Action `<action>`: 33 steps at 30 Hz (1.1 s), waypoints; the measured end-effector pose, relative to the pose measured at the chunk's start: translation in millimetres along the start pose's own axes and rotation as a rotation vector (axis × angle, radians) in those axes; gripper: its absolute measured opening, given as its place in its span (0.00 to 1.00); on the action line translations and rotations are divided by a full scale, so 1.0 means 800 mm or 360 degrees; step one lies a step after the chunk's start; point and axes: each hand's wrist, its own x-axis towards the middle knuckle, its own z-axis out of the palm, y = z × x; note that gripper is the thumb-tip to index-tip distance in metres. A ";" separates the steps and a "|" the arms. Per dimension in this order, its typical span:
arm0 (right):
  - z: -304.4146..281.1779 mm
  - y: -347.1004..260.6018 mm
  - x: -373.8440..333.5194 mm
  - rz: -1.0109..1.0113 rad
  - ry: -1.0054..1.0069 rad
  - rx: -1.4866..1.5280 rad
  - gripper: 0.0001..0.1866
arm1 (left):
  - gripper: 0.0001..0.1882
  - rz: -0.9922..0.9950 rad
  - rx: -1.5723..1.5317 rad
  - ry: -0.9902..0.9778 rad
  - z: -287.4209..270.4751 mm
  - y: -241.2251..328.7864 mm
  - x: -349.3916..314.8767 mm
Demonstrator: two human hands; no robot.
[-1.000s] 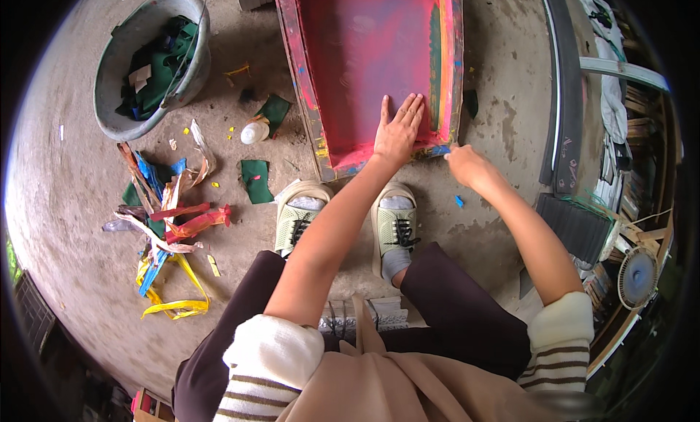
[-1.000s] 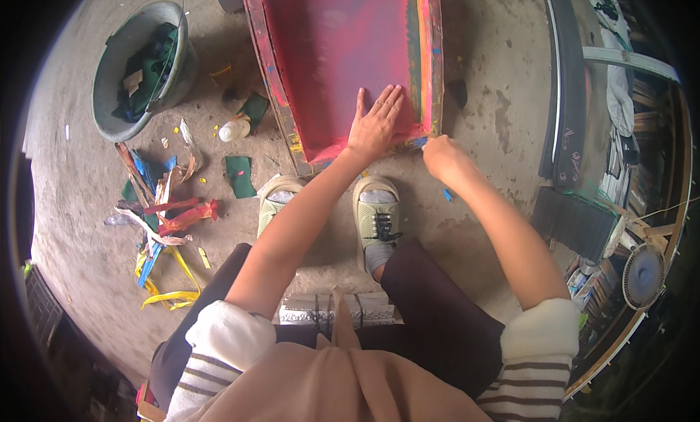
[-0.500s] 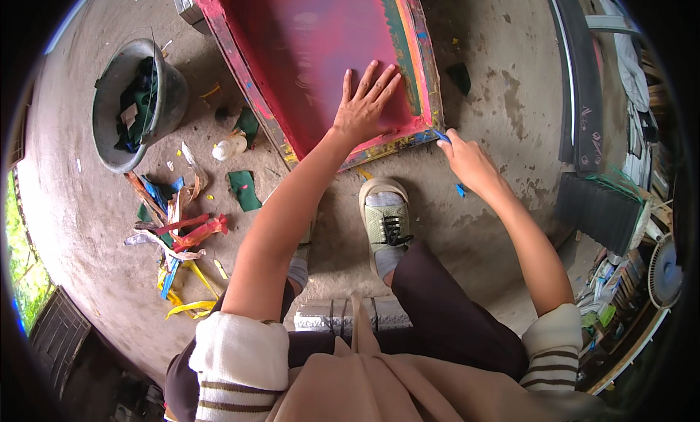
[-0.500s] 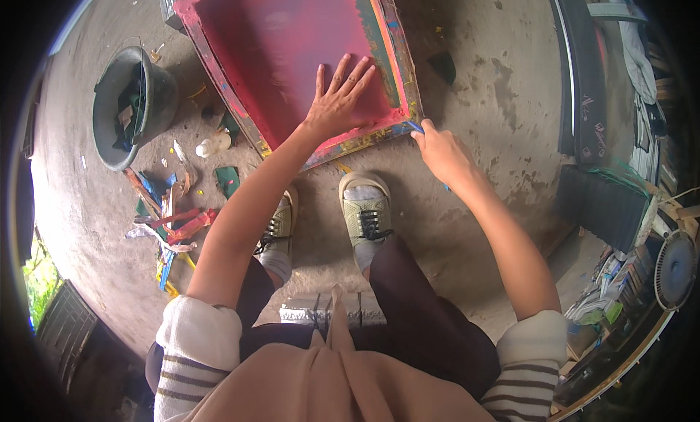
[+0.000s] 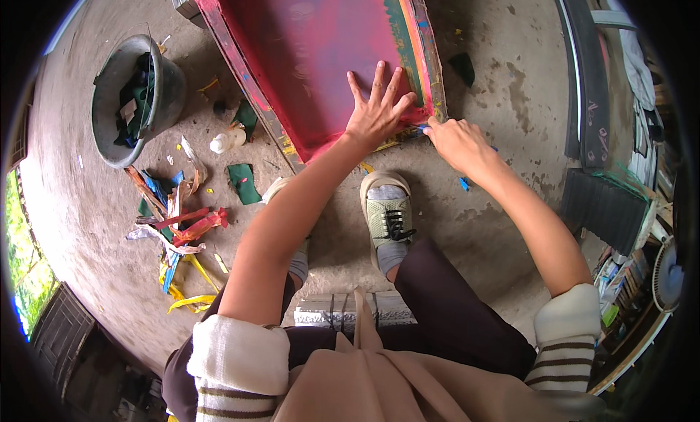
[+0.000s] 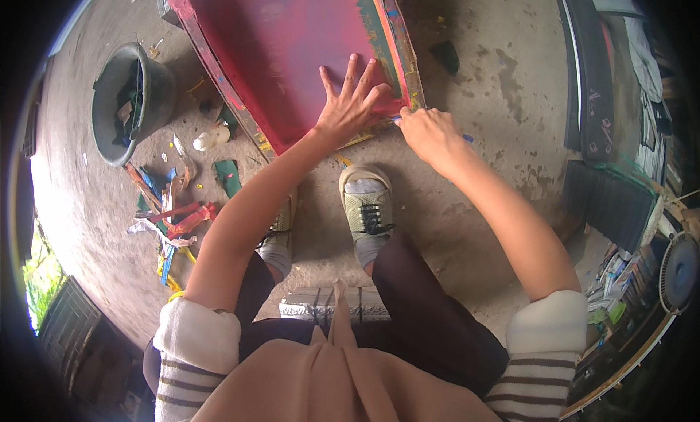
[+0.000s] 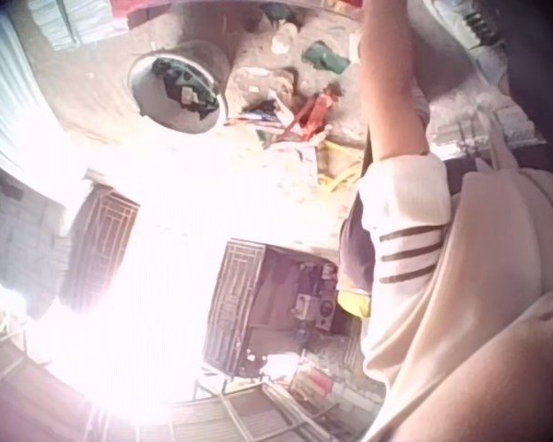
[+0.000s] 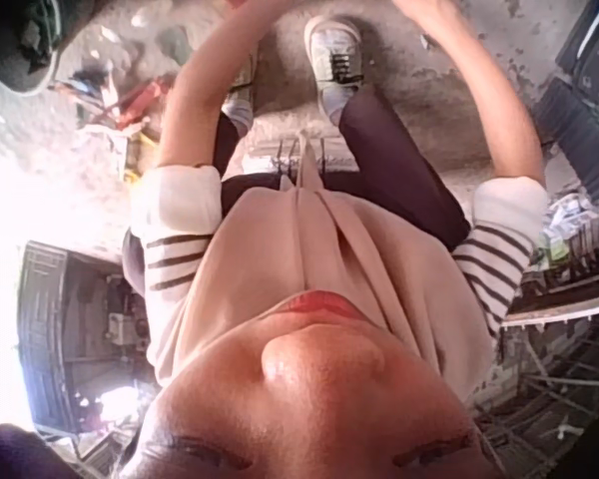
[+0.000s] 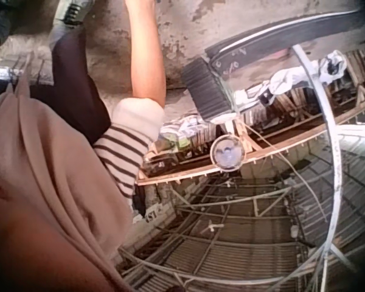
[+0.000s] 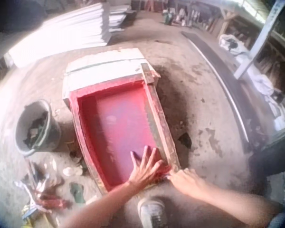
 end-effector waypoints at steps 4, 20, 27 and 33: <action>-0.008 -0.008 0.013 -0.0085 -0.0092 -0.0224 0.16 | 0.27 -0.0044 -0.0102 0.0026 0.000 0.001 -0.002; 0.005 -0.084 0.051 0.0219 -0.0749 -0.1104 0.26 | 0.16 -0.0213 -0.0372 0.0211 0.000 0.003 -0.007; 0.033 -0.082 0.049 0.0252 -0.0502 -0.1317 0.10 | 0.28 -0.0176 -0.0625 0.0123 0.003 -0.025 -0.017; 0.022 -0.082 0.060 0.0457 -0.0684 -0.0837 0.16 | 0.40 -0.0091 -0.0654 0.0152 0.003 -0.040 -0.030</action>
